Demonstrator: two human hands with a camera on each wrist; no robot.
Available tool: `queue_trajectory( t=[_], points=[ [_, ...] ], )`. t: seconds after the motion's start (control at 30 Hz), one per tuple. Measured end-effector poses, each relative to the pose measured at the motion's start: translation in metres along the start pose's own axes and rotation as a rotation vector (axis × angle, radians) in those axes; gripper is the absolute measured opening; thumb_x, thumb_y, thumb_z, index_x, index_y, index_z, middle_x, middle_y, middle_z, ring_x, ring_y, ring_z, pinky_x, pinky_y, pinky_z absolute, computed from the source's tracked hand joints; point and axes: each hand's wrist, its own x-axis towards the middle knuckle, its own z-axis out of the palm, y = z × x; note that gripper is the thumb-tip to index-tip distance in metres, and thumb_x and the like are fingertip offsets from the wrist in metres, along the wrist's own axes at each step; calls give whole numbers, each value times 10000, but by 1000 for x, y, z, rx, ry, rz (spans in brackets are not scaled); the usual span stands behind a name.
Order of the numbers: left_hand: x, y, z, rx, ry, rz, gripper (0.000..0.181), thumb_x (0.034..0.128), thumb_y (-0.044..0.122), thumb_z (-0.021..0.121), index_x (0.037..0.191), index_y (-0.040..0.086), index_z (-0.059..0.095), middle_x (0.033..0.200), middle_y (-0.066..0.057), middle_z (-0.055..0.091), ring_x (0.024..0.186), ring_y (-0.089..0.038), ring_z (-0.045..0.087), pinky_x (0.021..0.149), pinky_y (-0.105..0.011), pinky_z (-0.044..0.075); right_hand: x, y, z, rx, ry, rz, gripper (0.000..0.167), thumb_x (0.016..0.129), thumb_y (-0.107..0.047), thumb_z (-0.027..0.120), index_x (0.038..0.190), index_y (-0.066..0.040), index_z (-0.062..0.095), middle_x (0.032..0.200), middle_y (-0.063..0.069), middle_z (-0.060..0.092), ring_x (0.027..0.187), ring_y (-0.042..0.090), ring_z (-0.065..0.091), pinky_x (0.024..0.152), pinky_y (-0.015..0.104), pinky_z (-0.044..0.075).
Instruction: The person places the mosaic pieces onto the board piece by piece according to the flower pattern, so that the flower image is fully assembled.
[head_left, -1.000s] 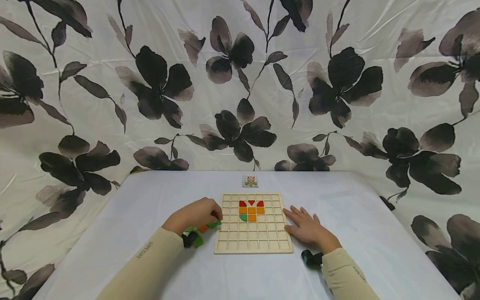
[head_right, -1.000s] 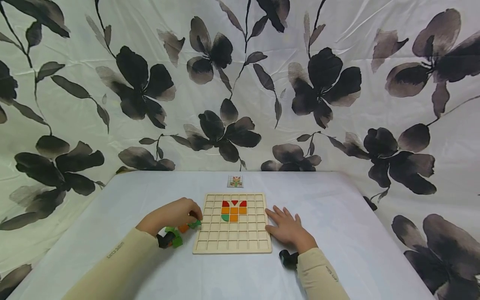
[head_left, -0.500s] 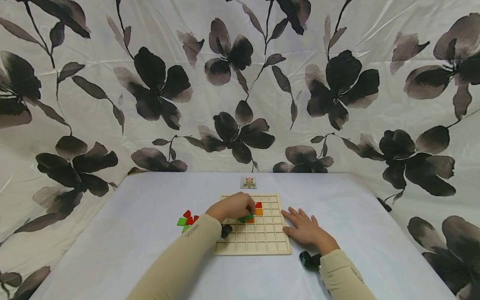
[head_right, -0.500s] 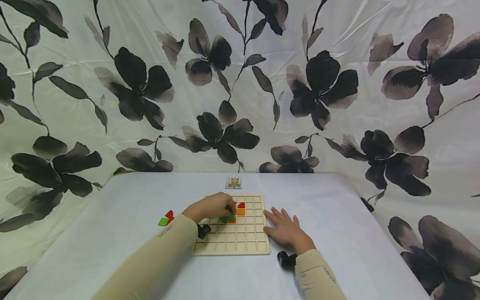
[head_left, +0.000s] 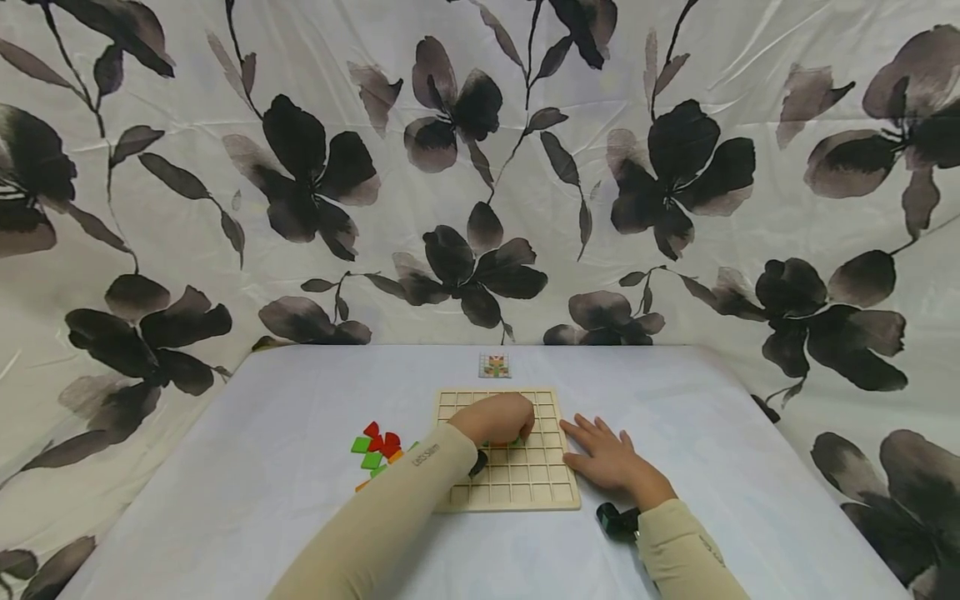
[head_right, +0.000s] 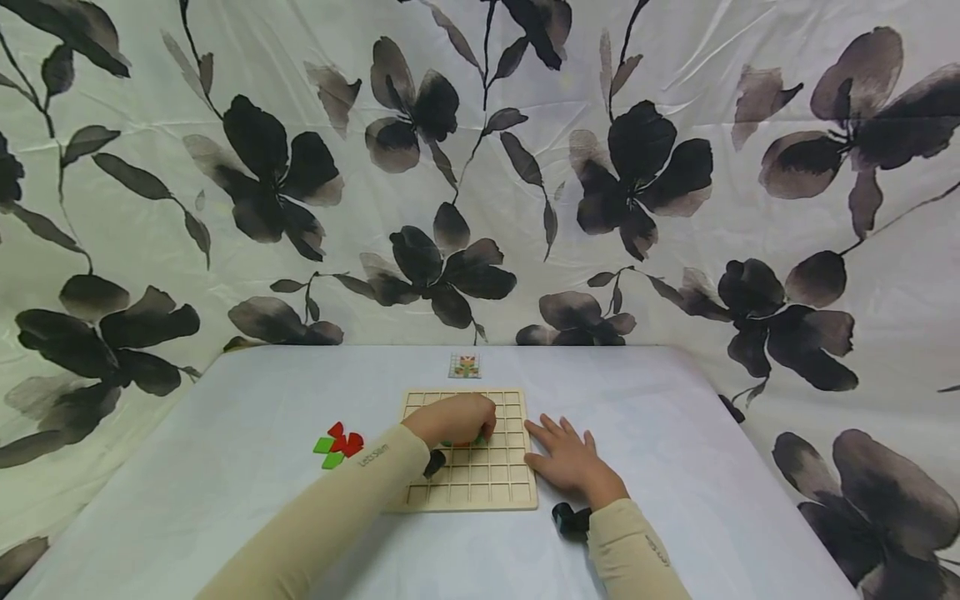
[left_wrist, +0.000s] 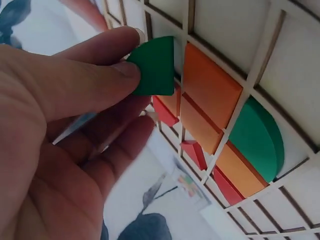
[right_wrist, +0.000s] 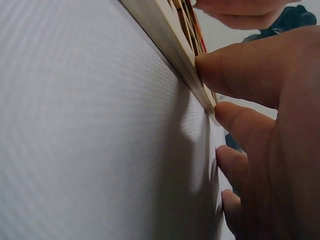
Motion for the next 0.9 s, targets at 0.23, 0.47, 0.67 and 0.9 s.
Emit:
queue_trajectory(
  t=[0.23, 0.47, 0.67, 0.9],
  points=[
    [-1, 7, 2, -1, 4, 36, 213, 947, 71, 589, 960, 190, 765, 1004, 69, 723, 946, -74, 662, 808, -210, 524, -2, -3, -1, 6, 10, -7, 584, 967, -405, 507, 1496, -198, 374, 1584, 113, 288, 1462, 435, 182, 1090, 726, 74],
    [-4, 4, 13, 18, 63, 64, 238, 934, 44, 597, 1046, 185, 752, 1089, 65, 707, 1055, -101, 638, 927, -229, 495, -3, -5, -1, 3, 10, -5, 584, 968, -407, 503, 1496, -194, 375, 1582, 116, 291, 1462, 436, 181, 1093, 723, 74],
    [-6, 1, 18, 69, 151, 76, 252, 911, 45, 633, 1081, 196, 741, 1104, 55, 675, 1076, -116, 604, 967, -238, 472, -1, -3, -1, -9, 0, 2, 585, 971, -407, 492, 1503, -203, 360, 1591, 108, 272, 1469, 427, 168, 1094, 725, 69],
    [-10, 3, 20, -54, 154, 36, 295, 912, -1, 603, 1104, 190, 722, 1109, 45, 633, 1053, -105, 610, 955, -255, 487, -3, -1, 0, -7, -1, -1, 579, 975, -403, 492, 1502, -201, 362, 1589, 111, 274, 1466, 432, 174, 1090, 728, 71]
  ],
)
